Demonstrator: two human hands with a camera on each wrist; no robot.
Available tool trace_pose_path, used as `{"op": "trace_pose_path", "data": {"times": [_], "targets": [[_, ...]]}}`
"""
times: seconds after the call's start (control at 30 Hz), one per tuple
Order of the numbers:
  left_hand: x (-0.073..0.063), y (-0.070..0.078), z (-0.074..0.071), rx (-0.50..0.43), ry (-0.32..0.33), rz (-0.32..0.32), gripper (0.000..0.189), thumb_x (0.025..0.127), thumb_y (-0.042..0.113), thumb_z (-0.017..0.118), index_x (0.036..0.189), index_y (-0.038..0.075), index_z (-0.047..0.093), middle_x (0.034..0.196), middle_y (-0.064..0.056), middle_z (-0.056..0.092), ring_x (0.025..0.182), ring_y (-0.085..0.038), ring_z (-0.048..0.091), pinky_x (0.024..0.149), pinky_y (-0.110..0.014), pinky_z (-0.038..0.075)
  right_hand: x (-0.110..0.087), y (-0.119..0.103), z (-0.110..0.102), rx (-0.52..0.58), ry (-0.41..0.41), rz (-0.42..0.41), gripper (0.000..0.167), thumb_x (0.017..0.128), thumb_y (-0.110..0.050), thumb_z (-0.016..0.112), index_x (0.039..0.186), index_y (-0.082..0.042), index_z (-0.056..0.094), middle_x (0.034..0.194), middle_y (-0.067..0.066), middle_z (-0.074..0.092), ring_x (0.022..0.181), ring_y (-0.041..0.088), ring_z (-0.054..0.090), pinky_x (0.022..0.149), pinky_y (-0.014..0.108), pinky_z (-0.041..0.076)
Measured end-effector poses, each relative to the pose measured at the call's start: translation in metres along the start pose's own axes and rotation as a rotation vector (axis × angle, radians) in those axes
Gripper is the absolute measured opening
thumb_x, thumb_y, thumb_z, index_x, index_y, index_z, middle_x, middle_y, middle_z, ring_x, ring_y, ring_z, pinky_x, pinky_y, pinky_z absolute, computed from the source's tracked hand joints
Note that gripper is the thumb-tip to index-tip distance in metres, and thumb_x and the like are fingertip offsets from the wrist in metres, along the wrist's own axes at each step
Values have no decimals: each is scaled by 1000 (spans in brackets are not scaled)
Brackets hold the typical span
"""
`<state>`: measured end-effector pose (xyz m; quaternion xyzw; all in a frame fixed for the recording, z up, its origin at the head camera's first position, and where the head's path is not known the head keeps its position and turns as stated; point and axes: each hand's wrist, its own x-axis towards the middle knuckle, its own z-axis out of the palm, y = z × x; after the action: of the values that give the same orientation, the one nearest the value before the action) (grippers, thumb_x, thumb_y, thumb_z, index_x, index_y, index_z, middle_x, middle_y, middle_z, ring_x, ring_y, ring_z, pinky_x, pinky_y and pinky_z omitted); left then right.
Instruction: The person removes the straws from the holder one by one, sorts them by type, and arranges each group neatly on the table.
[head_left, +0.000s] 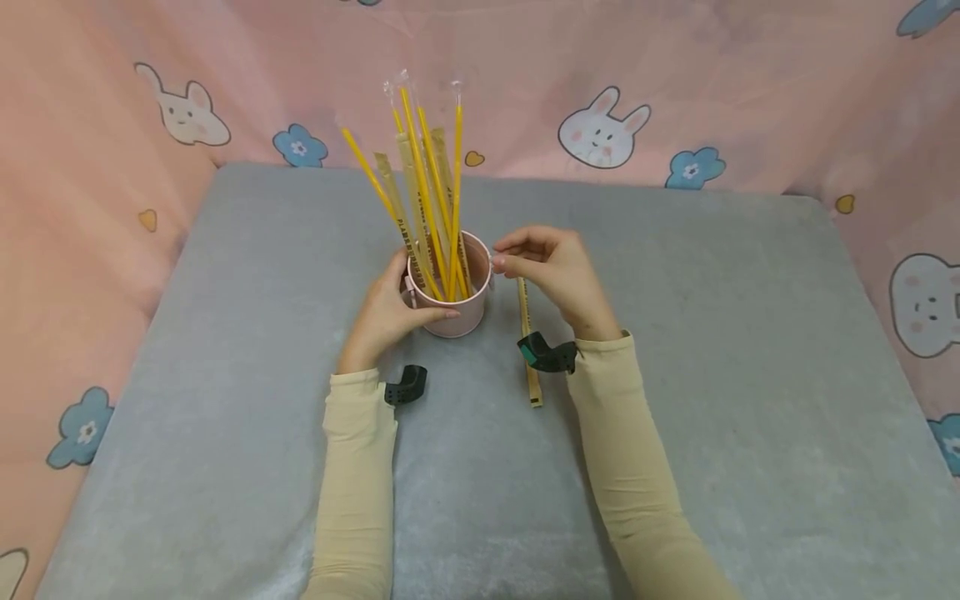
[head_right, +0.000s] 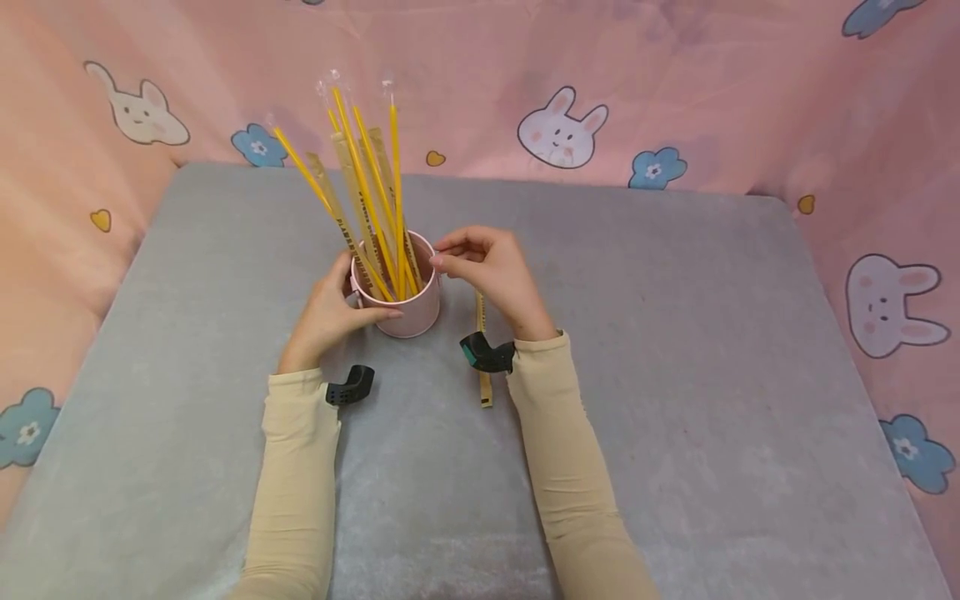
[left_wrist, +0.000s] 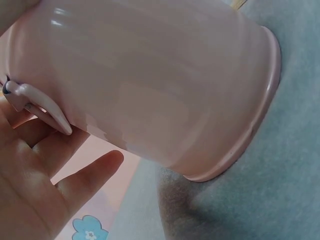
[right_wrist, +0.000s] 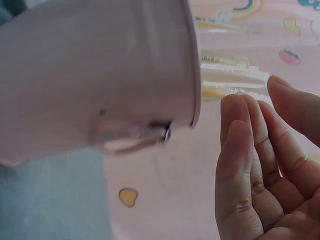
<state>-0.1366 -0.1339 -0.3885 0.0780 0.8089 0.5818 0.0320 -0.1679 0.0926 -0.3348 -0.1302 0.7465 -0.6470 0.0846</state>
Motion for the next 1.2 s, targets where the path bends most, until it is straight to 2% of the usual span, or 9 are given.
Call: {"op": "trace_pose_path", "data": {"times": [0.1,0.27,0.47,0.57,0.63,0.7,0.83,1.0,1.2], "targets": [[0,0,0,0,1,0,96,65,15,88,144,10,33,138,-9,46,126,-22,44,106,-36,36,4,-4,6,2,-21,-11,23,83,-5,72,100,10,67,91,12,68,79,26,66,75,33,55],[1,-1,0,3,3,-1,95,66,15,88,144,9,33,137,-10,46,126,-24,44,105,-37,36,10,-7,18,5,-64,-46,20,84,-3,70,99,10,66,89,12,69,77,35,63,66,35,54],[2,0,0,9,8,6,95,66,16,88,144,11,33,136,-10,48,124,-23,46,104,-37,37,16,-11,29,-15,-94,-70,18,85,-5,69,100,7,67,84,10,69,66,31,59,50,30,46],[3,0,-1,3,5,13,94,66,15,87,144,11,33,135,-10,48,123,-23,46,104,-37,38,19,-14,34,-22,-92,-66,19,85,-6,70,100,5,68,85,9,69,66,32,59,47,26,43],[4,1,-1,0,1,16,94,67,15,87,144,11,33,136,-10,47,124,-23,46,104,-37,38,20,-16,38,-18,-86,-64,20,85,-6,70,101,6,67,87,9,69,71,33,61,51,29,47],[5,1,-1,8,2,18,93,67,15,87,143,11,34,136,-10,47,123,-23,46,103,-37,38,23,-17,43,-2,-83,-65,21,85,-5,69,102,8,66,89,11,69,78,34,63,60,33,53],[6,3,-1,14,1,23,92,67,16,87,143,12,35,135,-9,48,122,-23,47,103,-36,39,29,-18,51,5,-60,-89,20,85,-1,68,101,10,66,92,15,68,83,35,64,75,36,55],[5,2,0,0,-5,30,91,68,14,86,143,10,34,134,-10,48,122,-24,47,102,-37,39,35,-13,61,-95,-3,-128,15,84,-2,69,98,6,68,90,16,68,79,31,64,69,29,54],[-1,-1,1,-22,-16,18,90,68,9,85,142,7,34,136,-12,46,124,-27,46,103,-37,39,32,-8,73,-239,33,-148,13,85,-4,70,96,2,70,89,12,69,75,21,65,67,26,54]]}}
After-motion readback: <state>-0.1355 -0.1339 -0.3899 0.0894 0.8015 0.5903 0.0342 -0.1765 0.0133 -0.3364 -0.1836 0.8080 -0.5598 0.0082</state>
